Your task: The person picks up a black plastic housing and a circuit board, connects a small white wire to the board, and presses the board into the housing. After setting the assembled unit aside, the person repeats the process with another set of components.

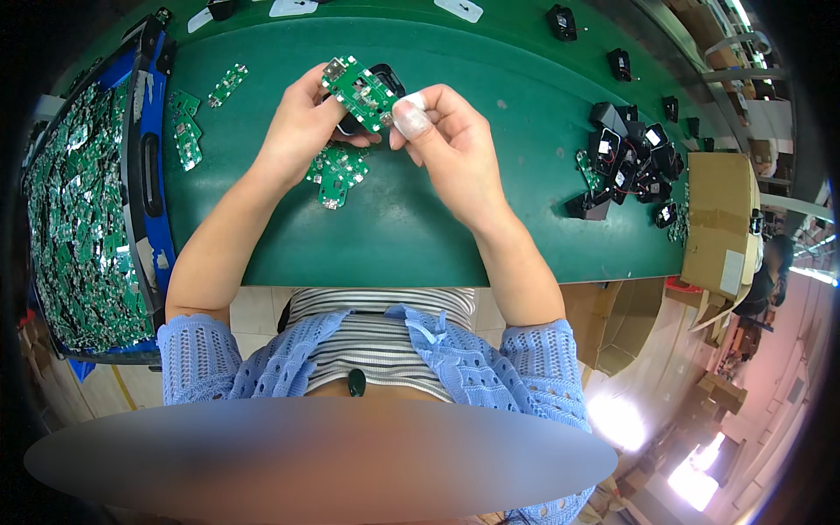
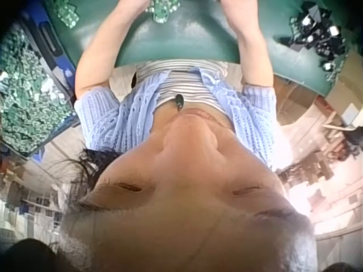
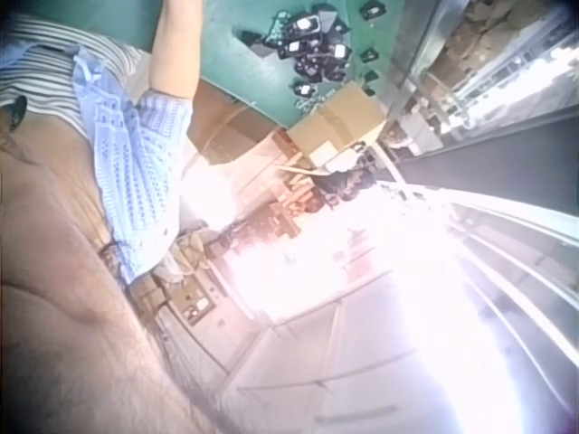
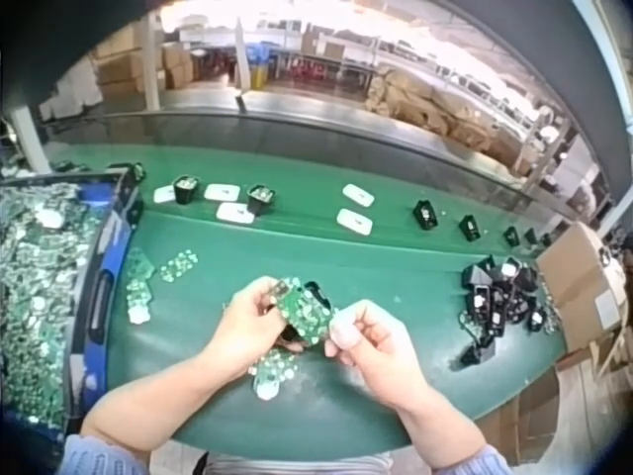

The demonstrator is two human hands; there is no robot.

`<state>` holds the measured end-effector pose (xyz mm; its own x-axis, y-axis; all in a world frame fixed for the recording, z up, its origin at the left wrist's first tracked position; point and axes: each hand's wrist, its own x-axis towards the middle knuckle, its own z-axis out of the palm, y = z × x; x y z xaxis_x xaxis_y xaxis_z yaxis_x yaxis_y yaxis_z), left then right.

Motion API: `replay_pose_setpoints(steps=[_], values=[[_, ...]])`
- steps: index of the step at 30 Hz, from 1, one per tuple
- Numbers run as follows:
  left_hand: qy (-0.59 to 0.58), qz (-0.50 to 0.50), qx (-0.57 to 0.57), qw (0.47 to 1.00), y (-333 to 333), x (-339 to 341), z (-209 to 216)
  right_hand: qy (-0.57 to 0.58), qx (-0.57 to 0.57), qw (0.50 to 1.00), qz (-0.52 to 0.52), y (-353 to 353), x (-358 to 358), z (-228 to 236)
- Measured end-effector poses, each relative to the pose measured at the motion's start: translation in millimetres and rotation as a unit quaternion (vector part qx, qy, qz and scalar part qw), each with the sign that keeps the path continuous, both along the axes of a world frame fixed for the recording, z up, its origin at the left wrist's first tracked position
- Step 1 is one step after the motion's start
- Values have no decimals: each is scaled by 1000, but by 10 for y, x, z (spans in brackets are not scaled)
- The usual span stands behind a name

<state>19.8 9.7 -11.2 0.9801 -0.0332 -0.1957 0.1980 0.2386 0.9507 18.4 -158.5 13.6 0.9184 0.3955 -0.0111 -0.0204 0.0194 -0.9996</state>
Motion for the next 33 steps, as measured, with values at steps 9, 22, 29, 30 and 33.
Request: replay_pose_setpoints(steps=[9, 22, 29, 30, 33], values=[[7, 3, 19, 1000, -23, -20, 26, 8, 14, 1000, 6, -4, 30, -48], [30, 3, -26, 999, -60, -71, 34, 73, -40, 996, -18, -54, 65, -225], [47, -74, 18, 996, -113, -117, 66, -345, -118, 924, -114, 44, 119, -232], [47, -76, 18, 996, -110, -132, 72, -344, -119, 924, -116, 44, 113, -217], [-10, -35, 37, 999, -99, -173, 125, -309, -131, 935, -117, 27, 111, -143]])
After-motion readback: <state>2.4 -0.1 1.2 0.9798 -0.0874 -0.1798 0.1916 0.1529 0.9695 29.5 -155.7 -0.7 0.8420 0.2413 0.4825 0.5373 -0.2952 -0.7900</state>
